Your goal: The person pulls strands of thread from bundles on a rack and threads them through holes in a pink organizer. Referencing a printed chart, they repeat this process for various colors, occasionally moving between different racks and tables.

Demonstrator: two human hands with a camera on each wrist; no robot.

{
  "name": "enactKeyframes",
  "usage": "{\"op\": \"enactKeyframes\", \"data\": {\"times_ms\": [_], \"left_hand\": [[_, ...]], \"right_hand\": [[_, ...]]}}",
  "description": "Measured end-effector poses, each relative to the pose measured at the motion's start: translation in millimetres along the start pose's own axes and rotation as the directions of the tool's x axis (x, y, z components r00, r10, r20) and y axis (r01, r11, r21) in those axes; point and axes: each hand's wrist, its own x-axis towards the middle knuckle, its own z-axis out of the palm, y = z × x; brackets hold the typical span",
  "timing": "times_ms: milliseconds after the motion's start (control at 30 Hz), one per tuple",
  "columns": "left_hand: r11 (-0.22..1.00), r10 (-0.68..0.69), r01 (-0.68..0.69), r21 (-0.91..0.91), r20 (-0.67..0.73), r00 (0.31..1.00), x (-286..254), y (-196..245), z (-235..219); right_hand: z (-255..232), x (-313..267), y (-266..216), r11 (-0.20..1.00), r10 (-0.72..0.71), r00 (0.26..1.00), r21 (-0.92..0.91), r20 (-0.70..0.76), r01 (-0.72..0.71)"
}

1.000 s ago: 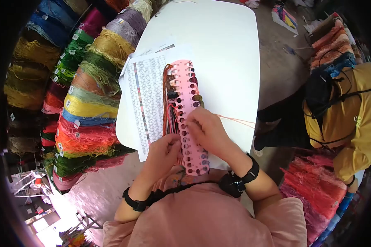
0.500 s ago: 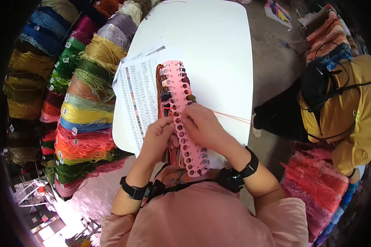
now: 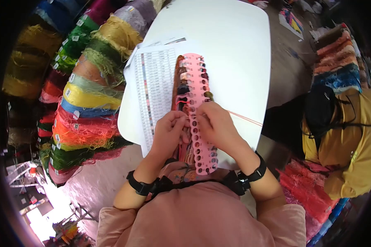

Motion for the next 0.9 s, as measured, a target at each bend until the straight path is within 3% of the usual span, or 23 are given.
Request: {"op": "enactKeyframes", "data": {"times_ms": [100, 133, 233, 333, 433, 467, 533, 567, 600, 633, 700, 733, 767, 833, 900], "left_hand": [[0.928, -0.074, 0.112, -0.357, 0.118, 0.990, -13.3, 1.9, -23.3], [0.865, -0.010, 0.143, -0.481, 0.267, 0.964, -20.2, 7.5, -30.2], [0.819, -0.019, 0.294, -0.493, 0.490, 0.872, -27.3, 27.1, -34.9], [0.957, -0.174, 0.256, -0.134, 0.440, 0.881, -9.2, 21.9, -13.0], [0.966, 0.046, -0.113, 0.231, 0.278, 0.960, -10.1, 3.6, 1.6], [0.909, 0.132, -0.220, 0.353, 0.255, 0.958, -13.1, -0.9, -5.5], [0.955, 0.014, -0.053, 0.291, 0.134, 0.991, -30.1, 12.6, -31.1], [0.991, 0.059, -0.064, 0.119, 0.039, 0.997, -46.1, 19.6, -48.9], [0.986, 0.055, -0.056, 0.156, 0.007, 0.998, -56.7, 15.1, -77.3], [0.999, -0.021, 0.022, 0.042, -0.043, 0.999, -73.8, 19.2, -102.4], [0.984, -0.156, 0.135, -0.118, -0.183, 0.971, -110.4, 10.9, -162.7], [0.979, -0.096, 0.048, -0.198, -0.240, 0.966, -126.6, -16.1, -201.7], [0.943, -0.170, 0.026, -0.332, -0.412, 0.895, -142.2, -34.6, -221.3], [0.860, -0.301, 0.055, -0.508, -0.416, 0.858, -173.4, -88.6, -273.9], [0.901, -0.431, 0.407, -0.152, -0.421, 0.798, -186.5, -119.1, -271.9]], "right_hand": [[11.8, -13.0, 1.0, 0.997, 0.075, 0.982, 0.032, -0.172, -0.070], [18.4, -20.2, 9.5, 0.997, 0.073, 0.976, 0.035, -0.208, -0.067], [23.3, -29.2, 14.4, 0.955, 0.246, 0.946, 0.219, -0.213, -0.199], [25.8, -31.0, 13.1, 0.861, 0.233, 0.953, 0.497, -0.196, -0.108], [28.5, -30.0, 13.3, 0.829, 0.254, 0.952, 0.546, -0.172, -0.122], [28.6, -28.8, 10.9, 0.933, 0.183, 0.970, 0.339, -0.158, -0.121], [29.9, -24.1, 1.7, 0.992, 0.067, 0.994, -0.104, -0.081, -0.076], [31.3, -21.2, -2.5, 0.982, -0.011, 0.998, -0.191, -0.055, 0.000], [32.4, -17.5, -6.6, 0.958, -0.085, 0.996, -0.277, -0.026, 0.075], [33.7, -16.1, -8.5, 0.921, -0.156, 0.988, -0.360, 0.009, 0.149], [37.1, -17.8, -6.9, 0.930, -0.110, 0.994, -0.355, -0.023, 0.094], [37.9, -18.3, -6.9, 0.927, -0.119, 0.992, -0.362, -0.035, 0.098], [38.0, -18.8, -6.7, 0.923, -0.130, 0.991, -0.370, -0.044, 0.105], [38.5, -19.7, -6.1, 0.928, -0.109, 0.993, -0.363, -0.048, 0.085], [39.7, -21.6, -4.7, 0.942, -0.107, 0.993, -0.326, -0.058, 0.082]]}}
